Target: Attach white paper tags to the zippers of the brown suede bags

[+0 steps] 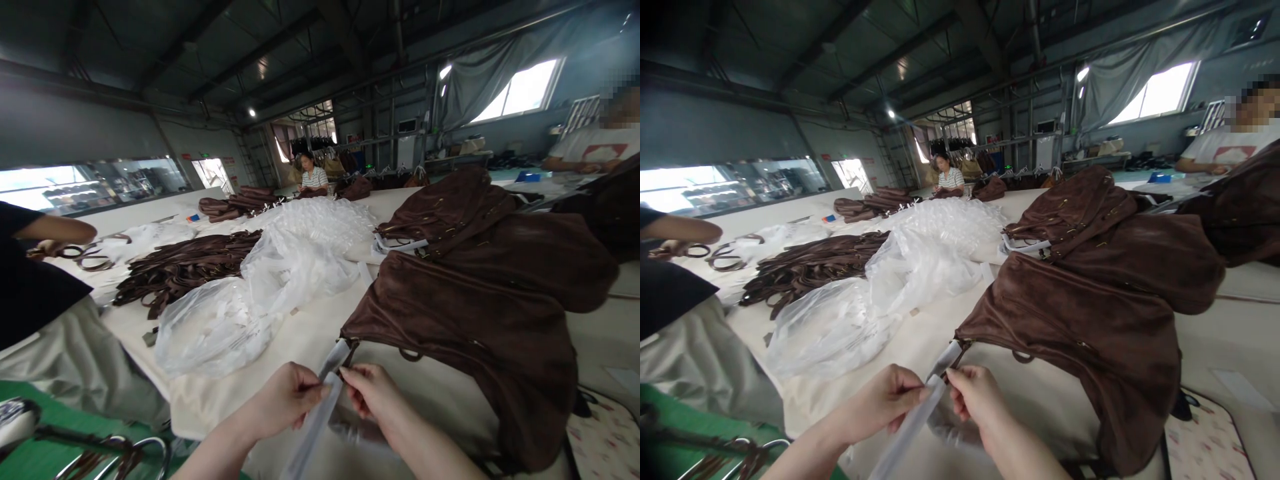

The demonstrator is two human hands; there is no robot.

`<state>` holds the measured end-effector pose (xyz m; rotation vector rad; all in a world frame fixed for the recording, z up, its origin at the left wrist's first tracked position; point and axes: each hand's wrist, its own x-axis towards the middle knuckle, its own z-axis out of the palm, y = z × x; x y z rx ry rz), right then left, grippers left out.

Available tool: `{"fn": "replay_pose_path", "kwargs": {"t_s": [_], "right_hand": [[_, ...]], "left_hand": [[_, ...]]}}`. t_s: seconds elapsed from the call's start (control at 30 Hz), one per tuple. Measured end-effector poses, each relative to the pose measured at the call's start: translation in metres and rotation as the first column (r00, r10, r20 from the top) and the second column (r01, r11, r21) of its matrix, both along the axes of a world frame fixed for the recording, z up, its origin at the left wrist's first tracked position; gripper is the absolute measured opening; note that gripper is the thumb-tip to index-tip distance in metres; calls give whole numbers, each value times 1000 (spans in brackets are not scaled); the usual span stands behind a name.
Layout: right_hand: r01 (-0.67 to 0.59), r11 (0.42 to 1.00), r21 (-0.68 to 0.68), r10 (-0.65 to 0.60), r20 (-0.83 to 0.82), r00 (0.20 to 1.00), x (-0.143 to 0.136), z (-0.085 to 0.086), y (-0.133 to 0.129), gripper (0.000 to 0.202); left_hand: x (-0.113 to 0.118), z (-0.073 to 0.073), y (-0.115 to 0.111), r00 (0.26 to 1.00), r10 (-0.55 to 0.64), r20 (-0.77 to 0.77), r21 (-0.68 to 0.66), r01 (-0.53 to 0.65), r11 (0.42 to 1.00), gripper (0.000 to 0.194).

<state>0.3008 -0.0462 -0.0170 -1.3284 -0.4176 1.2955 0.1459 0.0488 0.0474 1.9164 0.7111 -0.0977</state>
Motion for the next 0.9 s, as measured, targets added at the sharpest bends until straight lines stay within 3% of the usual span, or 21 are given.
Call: {"fn": "replay_pose_path", "kwargs": {"t_s": [0.17,0.33,0.47,0.63,0.9], "right_hand": [[108,994,-30,-106,38,994,7,-10,7,35],[246,968,-59,-242,57,968,18,-21,13,28],[330,944,-26,-325,103,940,24,-25,15,36],[326,945,-23,-322,100,941,27,-24,14,46],[297,955,-17,-294,90,952,32,-24,15,49]], "left_hand": [[17,-9,5,1000,-8,-6,138,9,990,48],[34,-10,9,999,1,-49,277,13,961,43],[43,-9,10,997,-34,-65,367,56,928,41],[55,-11,12,996,-7,-83,511,49,858,38],[79,-12,15,994,-2,-106,626,69,777,34]]}}
